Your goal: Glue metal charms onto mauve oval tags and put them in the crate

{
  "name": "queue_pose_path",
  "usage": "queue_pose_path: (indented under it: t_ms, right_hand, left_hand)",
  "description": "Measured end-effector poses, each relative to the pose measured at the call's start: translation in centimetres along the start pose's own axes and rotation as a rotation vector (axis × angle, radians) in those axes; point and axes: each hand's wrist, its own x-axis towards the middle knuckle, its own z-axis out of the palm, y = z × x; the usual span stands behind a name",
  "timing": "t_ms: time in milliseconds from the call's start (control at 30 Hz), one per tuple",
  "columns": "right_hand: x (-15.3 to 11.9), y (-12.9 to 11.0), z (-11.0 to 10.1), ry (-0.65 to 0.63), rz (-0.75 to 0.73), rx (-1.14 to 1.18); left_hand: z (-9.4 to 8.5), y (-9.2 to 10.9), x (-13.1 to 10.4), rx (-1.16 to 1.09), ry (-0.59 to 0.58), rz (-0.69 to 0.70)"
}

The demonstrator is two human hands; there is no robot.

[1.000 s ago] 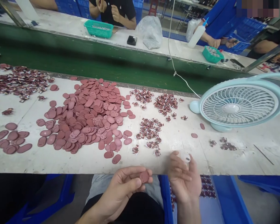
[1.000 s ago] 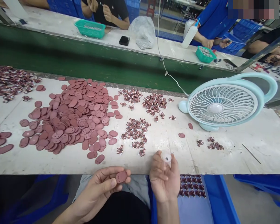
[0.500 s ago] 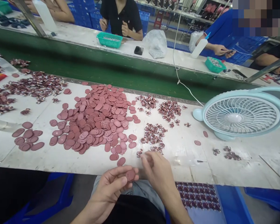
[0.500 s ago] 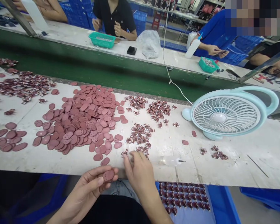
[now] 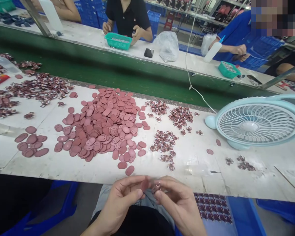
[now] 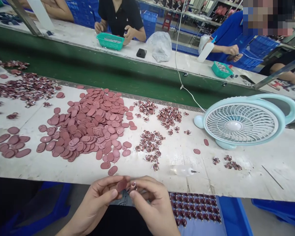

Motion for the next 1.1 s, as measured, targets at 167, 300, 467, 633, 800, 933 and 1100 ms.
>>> queue_pose_path:
  t_ms: [167, 300, 467, 633, 800, 933, 1100]
  right_hand:
    - [-1.2, -0.4, 0.4, 0.086, -0.007, -0.022]
    - [-1.0, -0.6, 0.5, 0.114, -0.070, -0.105]
    - [-0.9, -1.1, 0.6, 0.154, -0.158, -0.176]
    - [-0.7, -0.4, 0.9, 0.151, -0.071, -0.073]
    - [-0.9, 0.2, 1.0, 0.132, 0.006, 0.061]
    - [-1.1, 0.3, 0.9, 0.163, -0.027, 0.076]
    - [-1.2, 1.2, 0.9, 0.160, 0.022, 0.226]
  left_hand:
    - [0.4, -0.8, 0.2, 0.027, -0.134, 0.006]
    - [0.6, -1.0, 0.2, 0.049, -0.174, 0.024]
    - [0.9, -1.0, 0.2, -0.012, -0.152, 0.026]
    - [0.6, -1.3, 0.1, 0.115, -0.097, 0.056]
    - [0.9, -1.5, 0.1, 0.152, -0.047, 0.092]
    - [1.5, -1.2, 0.1, 0.180, -0.040, 0.101]
    - [2.0, -1.5, -0.5, 0.267, -0.020, 0.139]
